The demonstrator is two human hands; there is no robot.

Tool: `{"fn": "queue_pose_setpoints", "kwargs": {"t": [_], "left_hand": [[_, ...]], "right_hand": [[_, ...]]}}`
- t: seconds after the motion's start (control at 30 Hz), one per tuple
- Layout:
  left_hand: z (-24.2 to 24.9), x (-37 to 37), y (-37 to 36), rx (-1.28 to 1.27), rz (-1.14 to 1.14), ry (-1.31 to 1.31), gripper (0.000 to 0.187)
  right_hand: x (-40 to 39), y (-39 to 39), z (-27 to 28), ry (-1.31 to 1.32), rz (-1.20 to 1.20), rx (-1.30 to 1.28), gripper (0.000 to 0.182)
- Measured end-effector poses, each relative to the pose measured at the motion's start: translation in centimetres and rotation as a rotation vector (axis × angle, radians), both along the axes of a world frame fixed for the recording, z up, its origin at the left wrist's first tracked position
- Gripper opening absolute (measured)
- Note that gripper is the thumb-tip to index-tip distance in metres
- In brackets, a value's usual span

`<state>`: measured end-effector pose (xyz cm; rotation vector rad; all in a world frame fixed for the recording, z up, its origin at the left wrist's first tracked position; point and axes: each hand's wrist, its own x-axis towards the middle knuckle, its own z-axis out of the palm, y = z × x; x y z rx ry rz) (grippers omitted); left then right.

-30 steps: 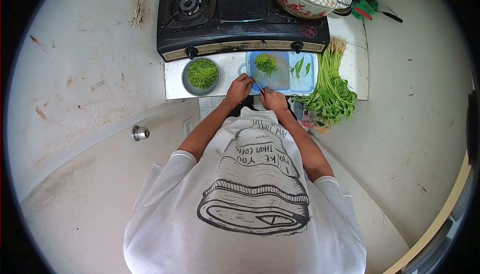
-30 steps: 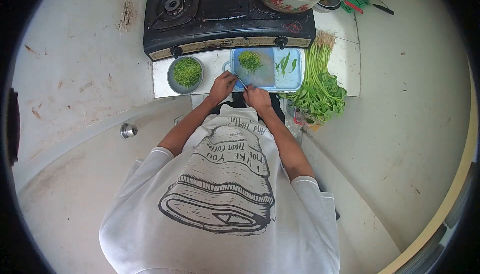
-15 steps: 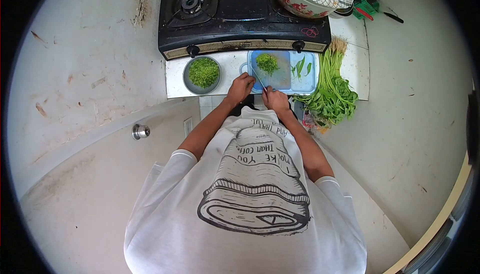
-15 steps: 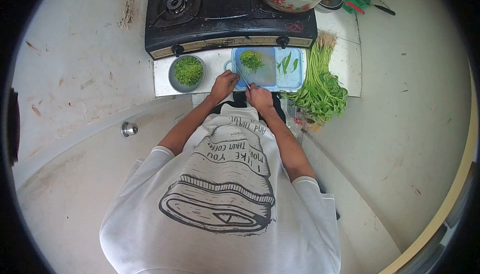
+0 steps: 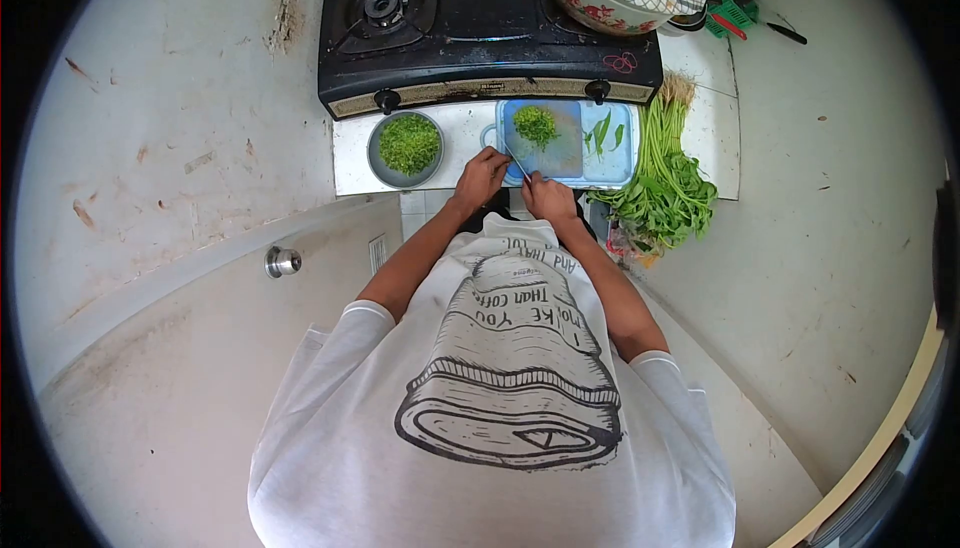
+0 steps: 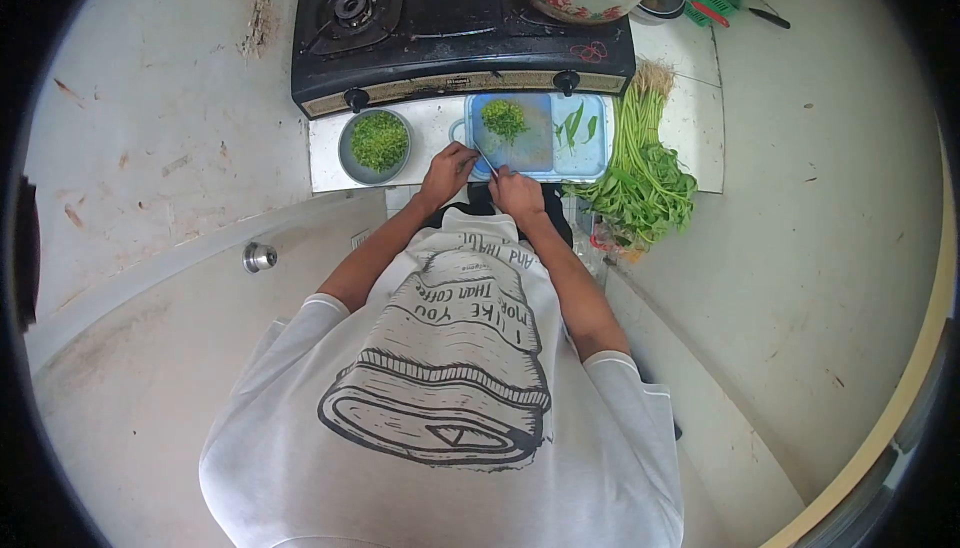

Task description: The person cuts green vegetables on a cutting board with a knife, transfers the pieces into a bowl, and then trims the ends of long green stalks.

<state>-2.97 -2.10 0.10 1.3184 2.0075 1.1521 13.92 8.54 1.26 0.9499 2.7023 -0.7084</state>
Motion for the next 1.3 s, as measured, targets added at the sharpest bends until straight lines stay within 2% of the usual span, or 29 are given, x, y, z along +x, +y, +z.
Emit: {"fn": "queue_pose_setpoints", "kwargs": {"t": [1.3], "left_hand": [[-0.4,-0.3,0.0,0.007,-0.028,0.032,0.015]], "right_hand": [[-0.2,-0.2,0.0,-0.019,0.023,-0.014,0.036]]}}
